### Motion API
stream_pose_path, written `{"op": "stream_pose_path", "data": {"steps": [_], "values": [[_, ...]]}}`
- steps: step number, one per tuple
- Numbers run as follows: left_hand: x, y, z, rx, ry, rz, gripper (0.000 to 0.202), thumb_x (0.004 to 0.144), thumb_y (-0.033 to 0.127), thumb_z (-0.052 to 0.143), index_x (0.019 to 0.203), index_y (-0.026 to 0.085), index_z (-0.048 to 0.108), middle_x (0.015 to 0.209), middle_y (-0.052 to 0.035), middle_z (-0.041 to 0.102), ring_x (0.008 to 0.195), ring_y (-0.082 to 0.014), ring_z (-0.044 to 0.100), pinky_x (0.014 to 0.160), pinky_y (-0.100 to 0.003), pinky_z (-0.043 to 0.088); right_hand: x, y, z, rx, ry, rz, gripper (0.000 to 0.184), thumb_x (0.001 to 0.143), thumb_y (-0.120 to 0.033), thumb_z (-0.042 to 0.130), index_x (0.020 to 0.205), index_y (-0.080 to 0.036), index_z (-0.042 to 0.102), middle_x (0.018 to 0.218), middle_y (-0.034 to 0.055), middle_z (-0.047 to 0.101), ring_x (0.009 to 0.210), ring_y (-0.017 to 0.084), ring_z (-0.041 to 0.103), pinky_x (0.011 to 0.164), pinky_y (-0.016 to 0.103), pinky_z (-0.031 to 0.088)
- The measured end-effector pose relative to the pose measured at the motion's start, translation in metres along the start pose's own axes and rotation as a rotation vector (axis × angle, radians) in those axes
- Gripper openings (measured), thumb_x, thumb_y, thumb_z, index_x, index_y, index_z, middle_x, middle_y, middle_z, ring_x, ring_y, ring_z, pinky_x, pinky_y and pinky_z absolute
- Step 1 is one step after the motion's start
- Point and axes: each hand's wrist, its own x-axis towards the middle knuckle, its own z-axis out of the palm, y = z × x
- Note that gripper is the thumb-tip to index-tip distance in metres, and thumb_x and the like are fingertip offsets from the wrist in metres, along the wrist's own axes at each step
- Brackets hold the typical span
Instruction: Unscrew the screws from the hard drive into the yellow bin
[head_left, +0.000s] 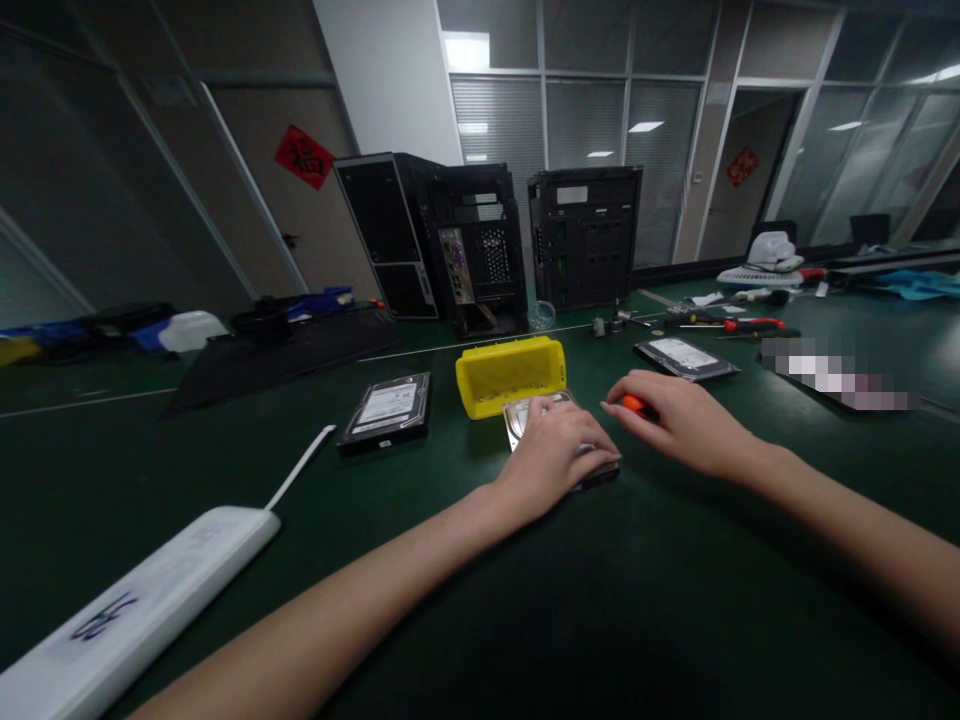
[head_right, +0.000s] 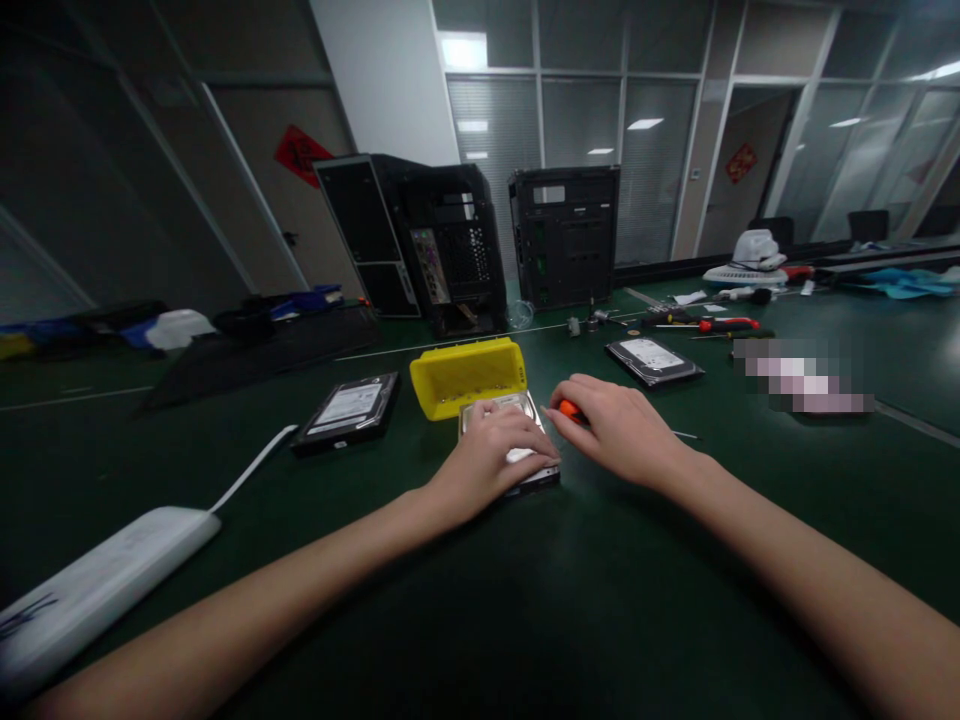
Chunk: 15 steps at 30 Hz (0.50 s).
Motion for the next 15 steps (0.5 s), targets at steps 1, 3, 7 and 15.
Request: {"op": "stream_pose_path", "data": {"steps": [1,3,7,15], "values": [[-0.001,0.002,0.001,0.007,0.013,-0.017,0.017,0.087,0.032,0.053,0.089,0.025,0.068,0.096,0.0003,0.068,0.096,-0.02,0.053,0.083,-0.037,0.024,0.0,0.0,0.0,0.001,0.0,-0.002,0.025,0.088,-0.037,0.041,0.098,-0.02,0.057,0.092,0.0044,0.059,0.078,0.016,0.056,0.071,0.031,0.043],[-0.002,0.006,0.002,0.011,0.04,-0.046,0.015,0.086,0.031,0.054,0.087,0.025,0.068,0.096,0.0014,0.068,0.096,-0.0204,0.053,0.083,-0.038,0.023,0.0,0.001,0.0,0.002,-0.001,-0.007,0.025,0.088,-0.037,0.041,0.097,-0.02,0.057,0.092,0.0047,0.059,0.078,0.016,0.056,0.071,0.031,0.043],[-0.004,0.014,0.005,0.006,0.047,-0.085,0.014,0.086,0.029,0.055,0.085,0.025,0.068,0.094,0.0017,0.069,0.095,-0.0208,0.054,0.085,-0.041,0.023,-0.001,0.001,0.0,0.007,-0.003,-0.017,0.025,0.088,-0.036,0.041,0.096,-0.019,0.057,0.091,0.0054,0.059,0.077,0.016,0.056,0.07,0.031,0.043],[-0.005,0.017,0.009,0.018,0.069,-0.131,0.014,0.086,0.028,0.055,0.087,0.025,0.068,0.094,0.0004,0.069,0.095,-0.0218,0.054,0.084,-0.042,0.024,-0.001,-0.001,0.001,0.01,0.001,-0.013,0.024,0.088,-0.036,0.041,0.097,-0.019,0.057,0.092,0.0051,0.059,0.078,0.016,0.056,0.071,0.031,0.043]]}}
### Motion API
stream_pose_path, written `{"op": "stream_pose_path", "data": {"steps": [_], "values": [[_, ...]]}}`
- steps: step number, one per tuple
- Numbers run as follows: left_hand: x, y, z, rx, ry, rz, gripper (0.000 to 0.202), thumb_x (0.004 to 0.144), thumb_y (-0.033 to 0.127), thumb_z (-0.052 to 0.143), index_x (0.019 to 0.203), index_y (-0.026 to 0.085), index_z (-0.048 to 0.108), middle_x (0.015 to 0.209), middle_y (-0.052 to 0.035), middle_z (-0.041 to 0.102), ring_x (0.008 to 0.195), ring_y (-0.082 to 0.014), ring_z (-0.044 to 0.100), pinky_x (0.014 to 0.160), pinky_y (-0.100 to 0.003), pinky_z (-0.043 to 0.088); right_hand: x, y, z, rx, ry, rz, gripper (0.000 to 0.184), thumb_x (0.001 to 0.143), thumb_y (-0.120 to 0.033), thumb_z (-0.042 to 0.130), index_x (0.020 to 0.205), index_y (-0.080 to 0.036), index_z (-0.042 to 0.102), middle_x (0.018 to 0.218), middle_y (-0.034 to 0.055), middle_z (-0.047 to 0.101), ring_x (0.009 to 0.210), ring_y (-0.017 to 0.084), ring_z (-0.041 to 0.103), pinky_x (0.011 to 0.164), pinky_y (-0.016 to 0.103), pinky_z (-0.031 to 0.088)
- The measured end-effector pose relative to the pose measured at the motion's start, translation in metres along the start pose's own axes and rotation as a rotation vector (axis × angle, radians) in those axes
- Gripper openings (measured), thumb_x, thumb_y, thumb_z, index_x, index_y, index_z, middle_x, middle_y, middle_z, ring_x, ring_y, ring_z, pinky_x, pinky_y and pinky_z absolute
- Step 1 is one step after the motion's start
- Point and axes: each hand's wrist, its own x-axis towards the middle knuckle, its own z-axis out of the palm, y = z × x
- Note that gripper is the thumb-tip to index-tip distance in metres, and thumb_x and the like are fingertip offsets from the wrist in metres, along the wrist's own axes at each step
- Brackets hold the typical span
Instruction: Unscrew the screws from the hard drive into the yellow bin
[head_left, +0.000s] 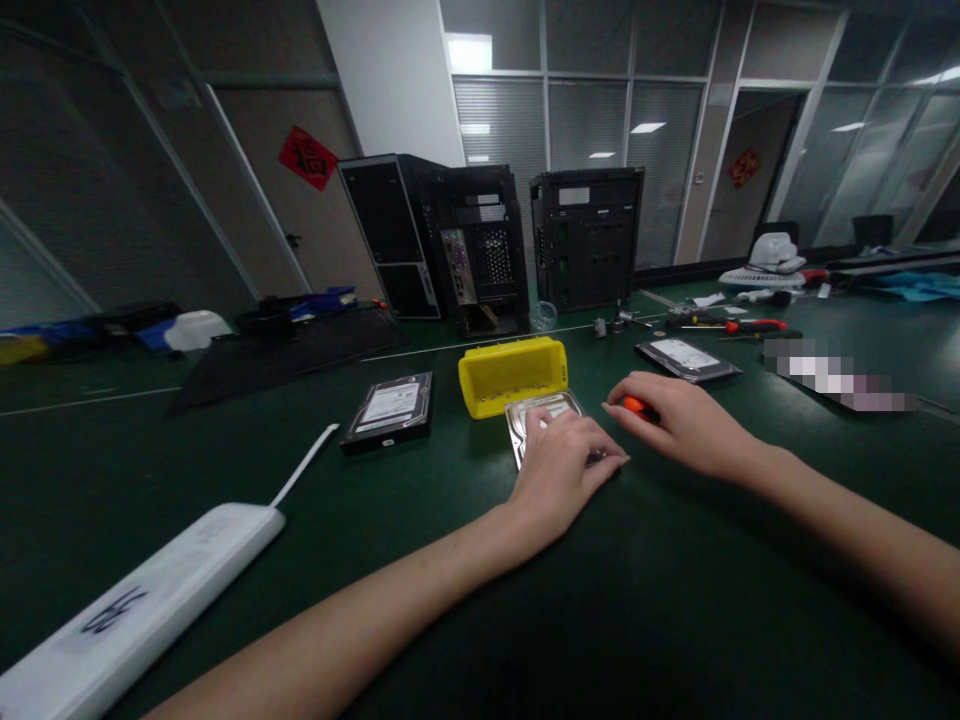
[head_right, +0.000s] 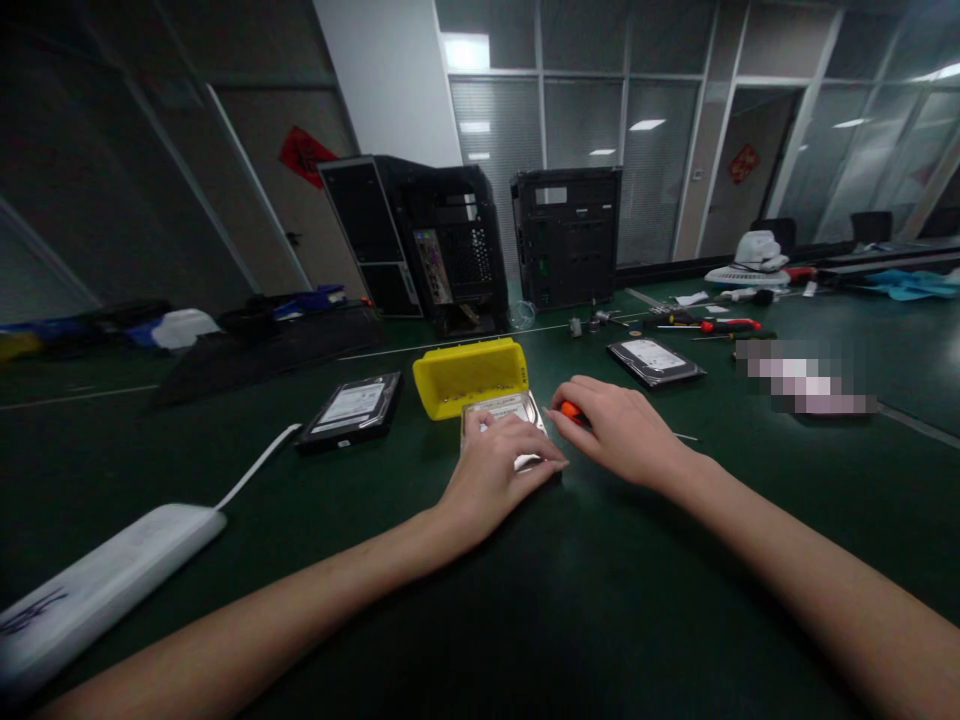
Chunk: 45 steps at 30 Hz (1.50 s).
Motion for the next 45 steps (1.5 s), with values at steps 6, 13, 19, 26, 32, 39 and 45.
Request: {"op": "stream_pose_path", "data": {"steps": [6,13,19,26,32,39,45], "values": [[-0.001,0.0,0.0,0.054,0.014,0.003,0.015,0.086,0.029,0.054,0.088,0.024,0.067,0.095,0.0001,0.069,0.094,-0.0217,0.054,0.083,-0.041,0.023,-0.001,0.001,0.001,-0.003,0.003,-0.005,0.024,0.088,-0.035,0.04,0.096,-0.019,0.057,0.091,0.0049,0.059,0.077,0.016,0.056,0.07,0.03,0.043],[-0.002,0.0,0.003,0.034,0.042,0.0,0.014,0.086,0.029,0.054,0.086,0.023,0.066,0.094,0.0005,0.068,0.093,-0.0207,0.054,0.083,-0.041,0.025,0.0,0.0,-0.001,0.006,0.003,-0.014,0.025,0.088,-0.035,0.041,0.096,-0.018,0.057,0.091,0.0058,0.06,0.077,0.016,0.056,0.07,0.031,0.044],[-0.002,-0.001,0.005,-0.034,0.037,-0.047,0.012,0.084,0.03,0.057,0.084,0.023,0.066,0.092,0.0005,0.068,0.092,-0.0212,0.055,0.084,-0.041,0.026,-0.001,-0.001,0.0,0.022,0.006,-0.023,0.024,0.088,-0.035,0.041,0.096,-0.018,0.057,0.091,0.006,0.06,0.077,0.016,0.056,0.07,0.031,0.044],[-0.004,0.0,0.004,-0.047,0.052,-0.038,0.014,0.085,0.033,0.056,0.083,0.024,0.067,0.092,0.0025,0.069,0.092,-0.0206,0.055,0.083,-0.041,0.024,0.0,-0.001,-0.001,0.023,0.004,-0.012,0.024,0.088,-0.035,0.041,0.096,-0.019,0.057,0.091,0.0053,0.06,0.077,0.016,0.056,0.07,0.031,0.044],[-0.01,-0.001,0.001,-0.048,0.022,0.005,0.013,0.081,0.031,0.061,0.092,0.028,0.068,0.102,0.0026,0.068,0.096,-0.0212,0.055,0.083,-0.039,0.025,0.0,-0.003,-0.004,0.024,0.043,0.0,0.023,0.088,-0.034,0.042,0.095,-0.019,0.057,0.092,0.005,0.06,0.079,0.016,0.057,0.072,0.031,0.043],[-0.014,-0.004,0.004,-0.035,0.043,0.015,0.015,0.084,0.029,0.058,0.094,0.031,0.068,0.102,0.0044,0.069,0.095,-0.02,0.055,0.085,-0.04,0.024,-0.001,-0.004,-0.004,0.035,0.063,-0.015,0.023,0.088,-0.034,0.042,0.095,-0.019,0.057,0.093,0.0055,0.06,0.08,0.017,0.057,0.072,0.031,0.043],[-0.015,-0.003,0.003,-0.02,0.054,0.033,0.015,0.084,0.03,0.057,0.095,0.032,0.067,0.1,0.0066,0.07,0.093,-0.019,0.055,0.084,-0.04,0.024,-0.001,-0.007,-0.004,0.048,0.034,-0.014,0.023,0.088,-0.034,0.042,0.096,-0.019,0.057,0.093,0.0048,0.06,0.078,0.016,0.057,0.07,0.031,0.043]]}}
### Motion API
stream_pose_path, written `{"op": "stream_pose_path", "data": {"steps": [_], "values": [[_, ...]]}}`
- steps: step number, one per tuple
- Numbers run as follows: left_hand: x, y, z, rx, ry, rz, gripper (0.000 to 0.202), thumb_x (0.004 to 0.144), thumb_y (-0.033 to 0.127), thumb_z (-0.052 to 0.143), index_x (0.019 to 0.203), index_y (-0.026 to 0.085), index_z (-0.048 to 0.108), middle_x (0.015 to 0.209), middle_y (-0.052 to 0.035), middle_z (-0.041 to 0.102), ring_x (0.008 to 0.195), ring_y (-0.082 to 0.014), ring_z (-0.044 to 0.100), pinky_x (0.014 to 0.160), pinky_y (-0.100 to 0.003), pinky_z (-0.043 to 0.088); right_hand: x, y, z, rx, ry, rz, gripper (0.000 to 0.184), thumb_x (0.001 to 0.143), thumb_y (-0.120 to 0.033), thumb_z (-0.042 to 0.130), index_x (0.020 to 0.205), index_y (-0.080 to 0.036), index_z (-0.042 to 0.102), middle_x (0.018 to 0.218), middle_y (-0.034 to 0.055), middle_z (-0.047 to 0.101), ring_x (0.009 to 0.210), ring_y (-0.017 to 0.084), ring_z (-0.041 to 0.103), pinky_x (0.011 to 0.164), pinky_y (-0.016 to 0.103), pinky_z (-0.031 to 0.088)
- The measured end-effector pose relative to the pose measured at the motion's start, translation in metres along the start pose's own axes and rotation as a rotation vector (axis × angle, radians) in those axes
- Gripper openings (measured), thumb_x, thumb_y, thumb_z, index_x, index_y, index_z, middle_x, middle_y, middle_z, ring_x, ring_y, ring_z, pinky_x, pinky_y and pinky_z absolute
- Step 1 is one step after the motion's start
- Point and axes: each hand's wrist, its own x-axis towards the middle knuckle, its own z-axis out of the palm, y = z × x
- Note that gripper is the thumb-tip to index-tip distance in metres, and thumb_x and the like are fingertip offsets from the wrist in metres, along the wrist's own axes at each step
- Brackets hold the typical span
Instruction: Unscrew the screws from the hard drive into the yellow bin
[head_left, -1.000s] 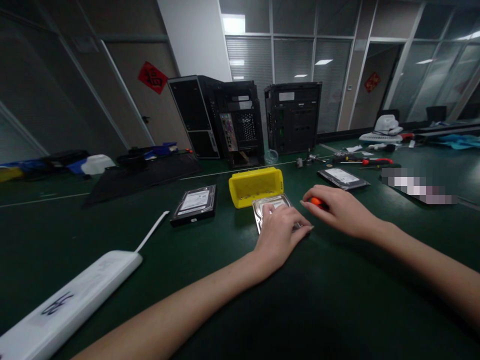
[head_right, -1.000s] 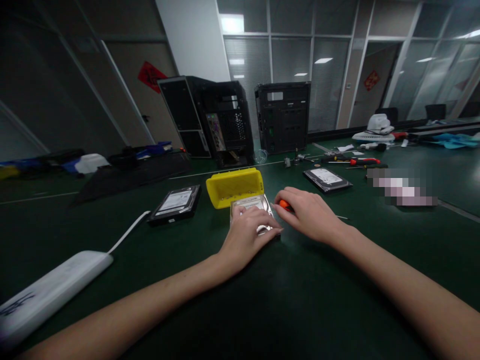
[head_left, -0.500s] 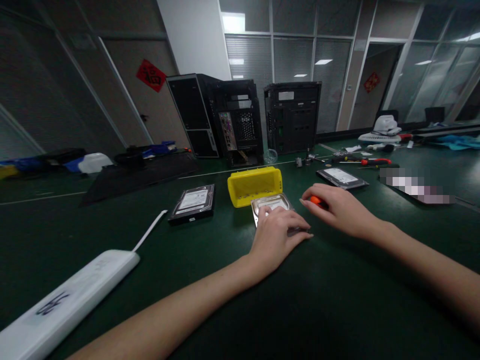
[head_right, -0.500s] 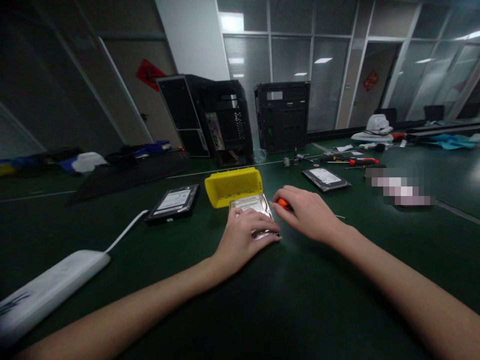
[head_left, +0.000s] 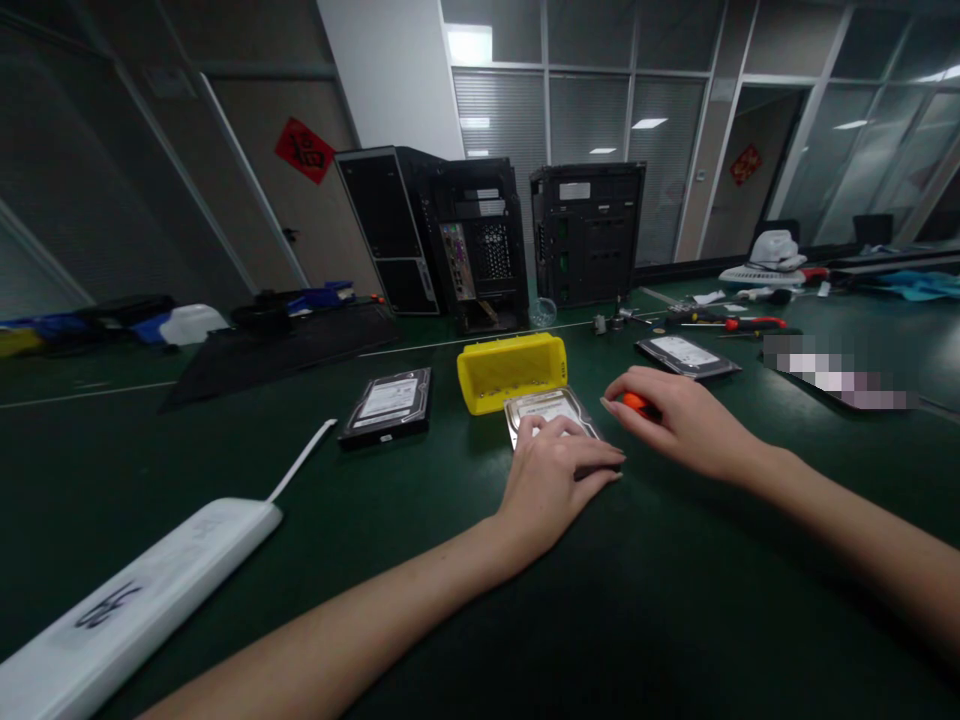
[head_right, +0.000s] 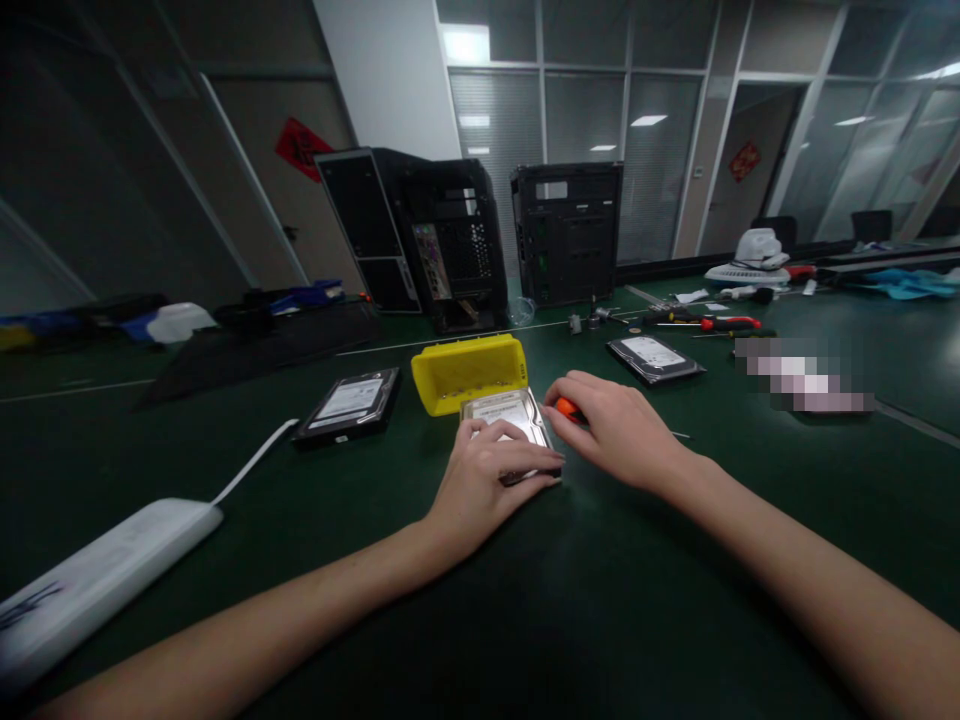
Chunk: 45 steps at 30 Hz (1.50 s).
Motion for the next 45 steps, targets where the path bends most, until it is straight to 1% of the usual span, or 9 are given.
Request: {"op": "stream_pose_path", "data": {"steps": [5,9,11,15,17,20,27,39,45], "values": [[0.0,-0.001,0.002,0.003,0.005,-0.015,0.016,0.083,0.029,0.059,0.096,0.032,0.067,0.098,0.0045,0.07,0.093,-0.0191,0.055,0.084,-0.04,0.025,0.0,-0.002,-0.001,0.054,0.054,0.0,0.022,0.088,-0.034,0.043,0.098,-0.019,0.057,0.095,0.0049,0.061,0.081,0.016,0.057,0.071,0.03,0.043],[-0.001,-0.003,0.005,0.0,0.033,-0.04,0.018,0.081,0.031,0.062,0.098,0.031,0.067,0.095,0.0025,0.069,0.09,-0.0182,0.056,0.083,-0.038,0.027,-0.001,-0.007,-0.007,0.159,0.198,-0.001,0.026,0.089,-0.034,0.043,0.105,-0.019,0.055,0.098,0.0058,0.061,0.085,0.016,0.056,0.074,0.03,0.043],[-0.001,-0.004,0.006,-0.013,0.047,-0.056,0.021,0.079,0.031,0.064,0.1,0.031,0.066,0.096,0.0027,0.069,0.089,-0.0178,0.057,0.082,-0.037,0.028,-0.002,-0.01,-0.01,0.257,0.276,0.012,0.027,0.089,-0.035,0.041,0.105,-0.019,0.056,0.092,0.0057,0.06,0.08,0.016,0.055,0.069,0.028,0.042],[0.0,-0.003,0.006,-0.079,0.035,-0.077,0.036,0.079,0.03,0.063,0.115,0.03,0.056,0.099,0.0044,0.07,0.095,-0.018,0.056,0.085,-0.037,0.028,-0.001,-0.011,-0.018,0.778,0.416,0.035,0.025,0.088,-0.036,0.041,0.106,-0.025,0.055,0.075,0.0014,0.046,0.057,0.011,0.044,0.045,0.023,0.034],[0.002,-0.003,0.005,-0.104,0.022,-0.091,0.042,0.08,0.031,0.063,0.12,0.028,0.051,0.102,0.004,0.07,0.1,-0.0189,0.055,0.088,-0.038,0.027,0.002,-0.012,-0.022,1.08,0.484,-0.019,0.021,0.085,-0.031,0.044,0.103,-0.027,0.054,0.077,0.001,0.041,0.057,0.011,0.042,0.042,0.023,0.033],[0.004,-0.003,0.005,-0.12,-0.008,-0.105,0.044,0.078,0.037,0.063,0.119,0.028,0.051,0.107,0.0034,0.068,0.105,-0.0205,0.054,0.09,-0.041,0.025,0.005,-0.015,-0.025,1.281,0.545,-0.03,0.016,0.083,-0.026,0.048,0.098,-0.028,0.054,0.082,0.0012,0.04,0.063,0.011,0.044,0.045,0.023,0.037],[0.009,-0.004,0.007,-0.103,-0.045,-0.123,0.027,0.079,0.04,0.062,0.104,0.031,0.062,0.106,0.0057,0.068,0.106,-0.0212,0.055,0.093,-0.045,0.021,0.009,-0.018,-0.015,1.195,0.536,-0.005,0.012,0.086,-0.031,0.049,0.098,-0.03,0.05,0.078,-0.0001,0.043,0.064,0.011,0.047,0.05,0.024,0.043],[0.009,-0.002,0.009,-0.114,-0.018,-0.126,0.032,0.079,0.039,0.061,0.11,0.031,0.058,0.096,0.0063,0.071,0.104,-0.0207,0.055,0.093,-0.045,0.019,0.011,-0.02,-0.01,1.161,0.516,-0.008,0.015,0.086,-0.031,0.049,0.102,-0.031,0.05,0.078,0.001,0.045,0.062,0.011,0.047,0.05,0.025,0.043],[0.008,-0.002,0.008,-0.097,-0.006,-0.11,0.026,0.079,0.038,0.061,0.105,0.031,0.06,0.103,0.007,0.069,0.103,-0.0195,0.056,0.093,-0.045,0.019,0.012,-0.021,-0.008,1.165,0.489,0.009,0.016,0.085,-0.032,0.05,0.102,-0.03,0.05,0.082,0.001,0.045,0.063,0.011,0.046,0.051,0.024,0.043]]}}
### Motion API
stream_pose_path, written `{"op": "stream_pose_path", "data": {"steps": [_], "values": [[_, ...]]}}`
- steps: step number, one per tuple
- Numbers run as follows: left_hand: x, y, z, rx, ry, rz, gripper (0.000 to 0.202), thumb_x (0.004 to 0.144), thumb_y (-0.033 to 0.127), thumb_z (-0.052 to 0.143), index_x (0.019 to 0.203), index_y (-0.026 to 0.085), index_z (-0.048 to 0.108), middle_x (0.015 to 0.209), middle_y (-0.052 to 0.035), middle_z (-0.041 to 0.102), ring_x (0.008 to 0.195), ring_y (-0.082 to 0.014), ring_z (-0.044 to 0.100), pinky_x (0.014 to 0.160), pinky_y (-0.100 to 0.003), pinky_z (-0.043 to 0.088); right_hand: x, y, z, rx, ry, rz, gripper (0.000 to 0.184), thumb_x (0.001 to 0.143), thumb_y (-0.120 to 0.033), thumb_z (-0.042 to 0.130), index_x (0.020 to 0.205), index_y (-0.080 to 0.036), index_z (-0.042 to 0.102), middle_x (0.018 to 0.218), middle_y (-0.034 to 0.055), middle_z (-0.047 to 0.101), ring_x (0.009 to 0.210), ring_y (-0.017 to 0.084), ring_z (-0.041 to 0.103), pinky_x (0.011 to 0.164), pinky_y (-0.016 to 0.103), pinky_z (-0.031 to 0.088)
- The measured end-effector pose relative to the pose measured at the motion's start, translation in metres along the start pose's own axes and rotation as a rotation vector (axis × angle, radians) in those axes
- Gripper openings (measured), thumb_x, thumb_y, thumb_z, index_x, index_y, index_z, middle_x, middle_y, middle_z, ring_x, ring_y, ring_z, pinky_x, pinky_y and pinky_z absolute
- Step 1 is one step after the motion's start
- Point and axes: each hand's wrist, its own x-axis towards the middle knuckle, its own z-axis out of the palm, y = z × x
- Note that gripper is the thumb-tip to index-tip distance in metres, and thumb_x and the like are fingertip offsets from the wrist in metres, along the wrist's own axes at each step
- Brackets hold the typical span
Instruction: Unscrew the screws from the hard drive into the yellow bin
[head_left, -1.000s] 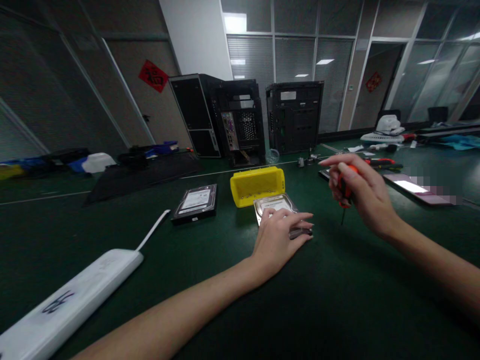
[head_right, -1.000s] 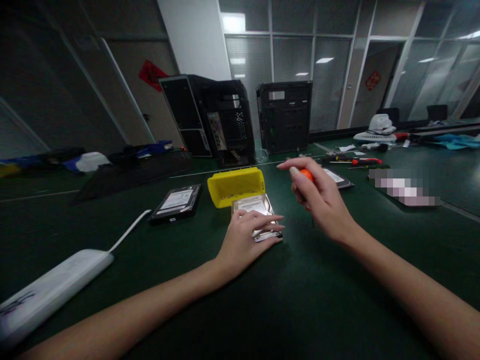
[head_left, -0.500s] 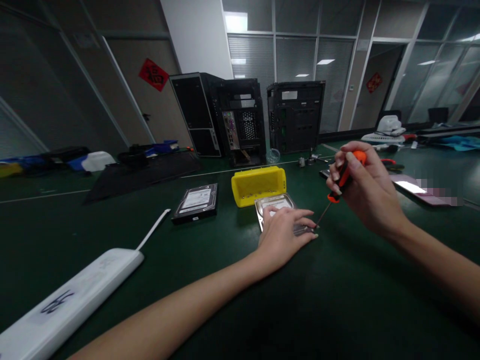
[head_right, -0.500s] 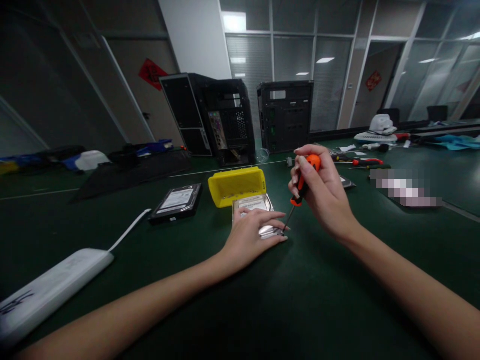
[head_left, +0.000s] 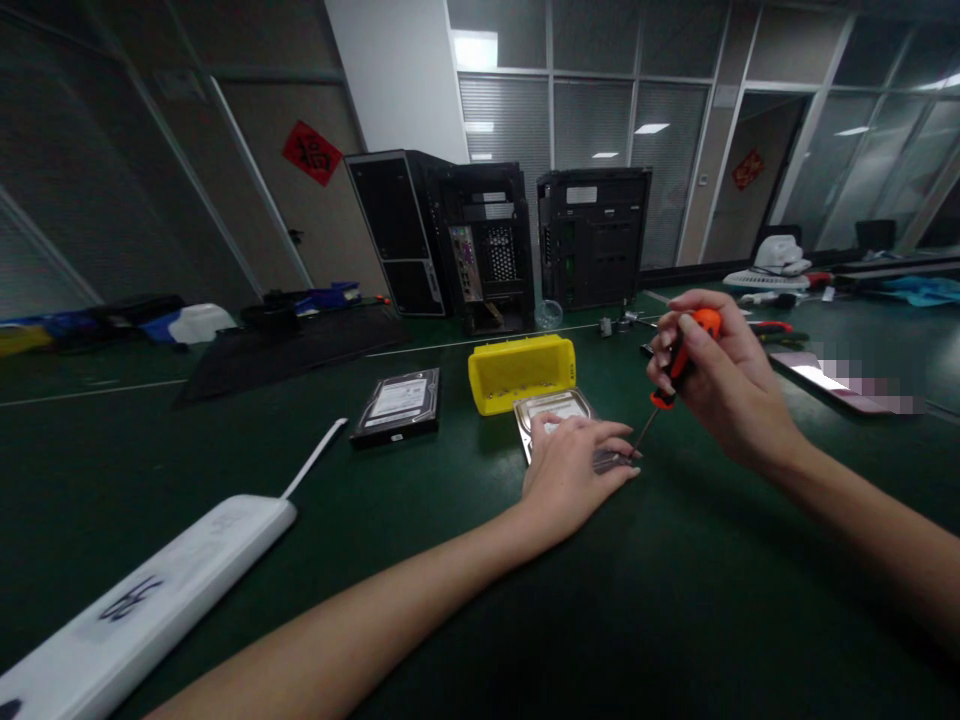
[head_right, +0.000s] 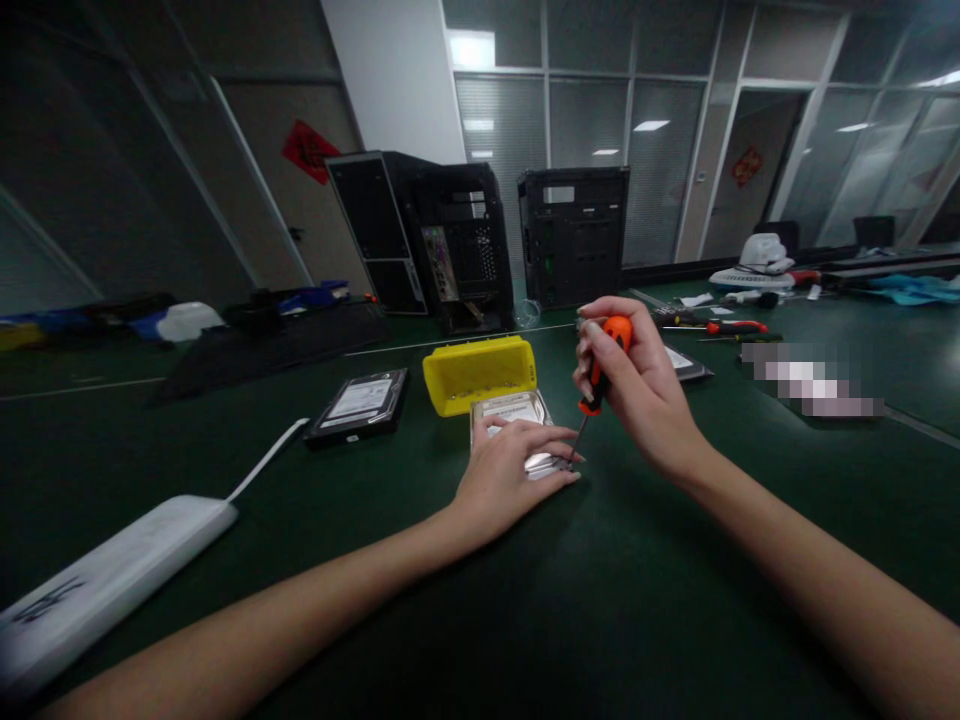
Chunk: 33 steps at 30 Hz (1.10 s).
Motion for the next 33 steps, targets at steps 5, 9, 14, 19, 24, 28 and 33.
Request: {"op": "stream_pose_path", "data": {"steps": [5,9,14,19,24,28,33], "values": [[0.0,0.002,-0.002,-0.007,-0.007,-0.009,0.026,0.08,0.039,0.06,0.105,0.031,0.06,0.1,0.0057,0.07,0.103,-0.0208,0.056,0.094,-0.047,0.019,0.006,-0.002,0.003,0.006,-0.123,0.057,0.018,0.086,-0.032,0.047,0.104,-0.03,0.048,0.083,0.0005,0.045,0.063,0.011,0.046,0.051,0.024,0.042],[0.0,0.002,-0.003,-0.006,-0.029,-0.013,0.021,0.081,0.039,0.059,0.099,0.03,0.064,0.106,0.0044,0.068,0.105,-0.022,0.055,0.094,-0.047,0.02,0.011,-0.002,0.009,-0.067,-0.195,0.057,0.022,0.085,-0.031,0.05,0.107,-0.028,0.048,0.084,-0.0001,0.046,0.063,0.01,0.046,0.054,0.024,0.042],[0.0,0.002,-0.004,0.017,-0.037,-0.002,0.018,0.083,0.039,0.056,0.095,0.03,0.066,0.114,0.004,0.064,0.106,-0.022,0.054,0.096,-0.048,0.02,0.018,-0.001,0.019,-0.104,-0.215,0.021,0.019,0.08,-0.027,0.06,0.095,-0.023,0.049,0.084,-0.0007,0.048,0.065,0.009,0.048,0.057,0.024,0.043],[-0.001,0.003,-0.006,0.032,-0.053,0.002,0.02,0.083,0.039,0.055,0.098,0.03,0.065,0.114,0.0035,0.064,0.107,-0.0227,0.054,0.096,-0.049,0.02,0.017,0.002,0.025,-0.017,-0.24,0.052,0.017,0.082,-0.031,0.056,0.095,-0.026,0.046,0.07,-0.004,0.041,0.053,0.007,0.039,0.049,0.022,0.037],[-0.001,0.004,-0.007,0.044,-0.064,-0.004,0.019,0.085,0.038,0.053,0.097,0.031,0.065,0.113,0.0038,0.064,0.107,-0.0227,0.053,0.097,-0.05,0.02,0.012,0.001,0.022,0.013,-0.196,0.072,0.024,0.089,-0.042,0.039,0.107,-0.027,0.046,0.073,-0.0012,0.041,0.057,0.01,0.04,0.049,0.024,0.038],[-0.001,0.004,-0.006,0.045,-0.058,-0.001,0.019,0.085,0.038,0.053,0.098,0.032,0.065,0.113,0.0039,0.064,0.107,-0.0224,0.053,0.096,-0.049,0.02,0.009,0.002,0.018,-0.025,-0.147,0.046,0.018,0.086,-0.038,0.047,0.102,-0.029,0.047,0.081,0.0004,0.045,0.064,0.012,0.046,0.055,0.025,0.042],[-0.001,0.003,-0.006,0.03,-0.065,0.017,0.018,0.084,0.037,0.054,0.098,0.032,0.066,0.112,0.0041,0.065,0.105,-0.0225,0.054,0.097,-0.05,0.02,0.009,0.006,0.015,-0.014,-0.099,0.024,0.017,0.082,-0.028,0.056,0.095,-0.028,0.044,0.08,-0.0015,0.047,0.062,0.01,0.048,0.058,0.026,0.043]]}}
